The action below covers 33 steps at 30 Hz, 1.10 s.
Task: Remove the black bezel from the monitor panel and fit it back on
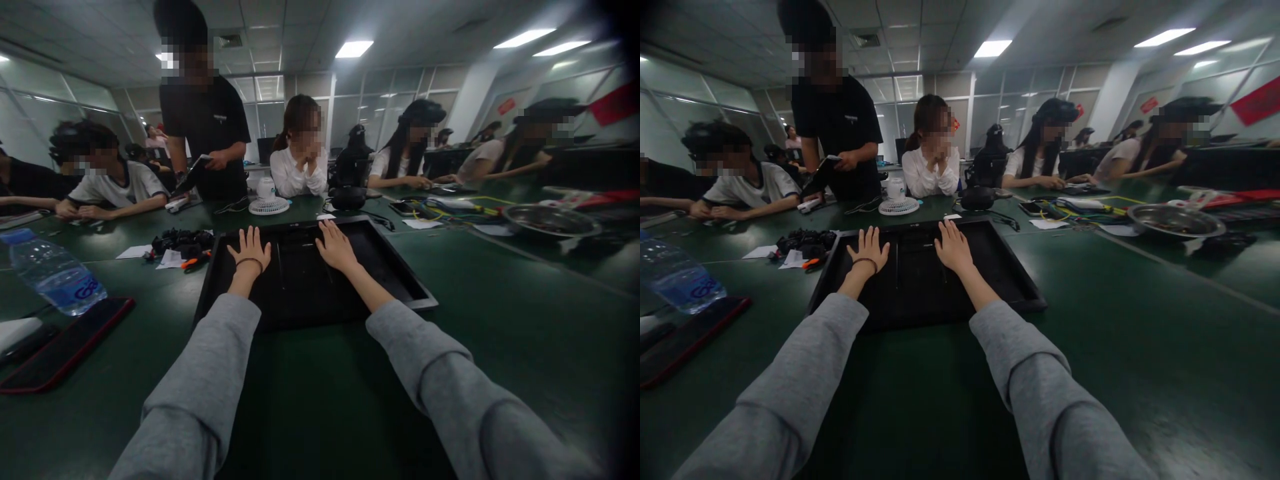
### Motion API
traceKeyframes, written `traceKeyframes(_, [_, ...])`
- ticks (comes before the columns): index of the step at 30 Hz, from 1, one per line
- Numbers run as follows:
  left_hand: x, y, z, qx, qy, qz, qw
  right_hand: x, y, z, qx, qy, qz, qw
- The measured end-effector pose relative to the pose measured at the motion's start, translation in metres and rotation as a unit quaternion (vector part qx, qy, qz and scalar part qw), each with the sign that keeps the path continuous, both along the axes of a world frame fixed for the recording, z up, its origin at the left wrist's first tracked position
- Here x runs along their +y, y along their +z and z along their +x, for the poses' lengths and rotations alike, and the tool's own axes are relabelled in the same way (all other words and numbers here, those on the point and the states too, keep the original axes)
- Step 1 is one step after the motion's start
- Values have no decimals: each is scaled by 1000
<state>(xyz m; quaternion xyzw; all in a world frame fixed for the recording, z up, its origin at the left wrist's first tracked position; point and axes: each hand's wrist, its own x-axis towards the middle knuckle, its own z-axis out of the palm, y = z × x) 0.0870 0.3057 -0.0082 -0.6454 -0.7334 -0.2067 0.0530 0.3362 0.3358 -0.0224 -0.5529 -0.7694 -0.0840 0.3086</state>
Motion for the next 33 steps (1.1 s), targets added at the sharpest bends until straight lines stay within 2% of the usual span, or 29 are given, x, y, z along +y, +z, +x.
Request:
traceKeyframes(7, [-21, -3, 0, 2, -8, -22, 1000, -9, -5, -3, -17, -26, -5, 1000])
traceKeyframes(12, [-41, 13, 1, -2, -34, -80, 996, -24, 3, -4, -28, -42, -49, 998])
traceKeyframes(15, [-57, 28, -19, -3, -46, -100, 994, -45, 8, 20, -20, -71, -61, 995])
traceKeyframes(17, [-74, 31, -45, -9, -1, -12, 1000, -64, 6, 51, 3, -125, -18, 992])
traceKeyframes(19, [-94, 26, -78, -29, 54, 45, 997, -84, 2, 88, 38, -188, -6, 981])
traceKeyframes(20, [-104, 20, -93, -48, 70, 29, 996, -94, 0, 105, 69, -210, -33, 975])
traceKeyframes(21, [-115, 13, -107, -71, 60, -7, 996, -102, -2, 120, 103, -211, -71, 969])
traceKeyframes(23, [-137, -2, -125, -102, 34, -68, 992, -115, -5, 141, 159, -166, -132, 964])
traceKeyframes(25, [-156, -13, -131, -102, 8, -77, 992, -125, -6, 150, 192, -120, -159, 961])
traceKeyframes(27, [-171, -20, -128, -95, 0, -62, 994, -133, -6, 152, 209, -101, -164, 959])
traceKeyframes(30, [-188, -21, -122, -118, 17, -53, 991, -150, -10, 152, 246, -82, -164, 952])
traceKeyframes(33, [-201, -22, -128, -156, 17, -65, 985, -172, -15, 158, 310, -40, -138, 940])
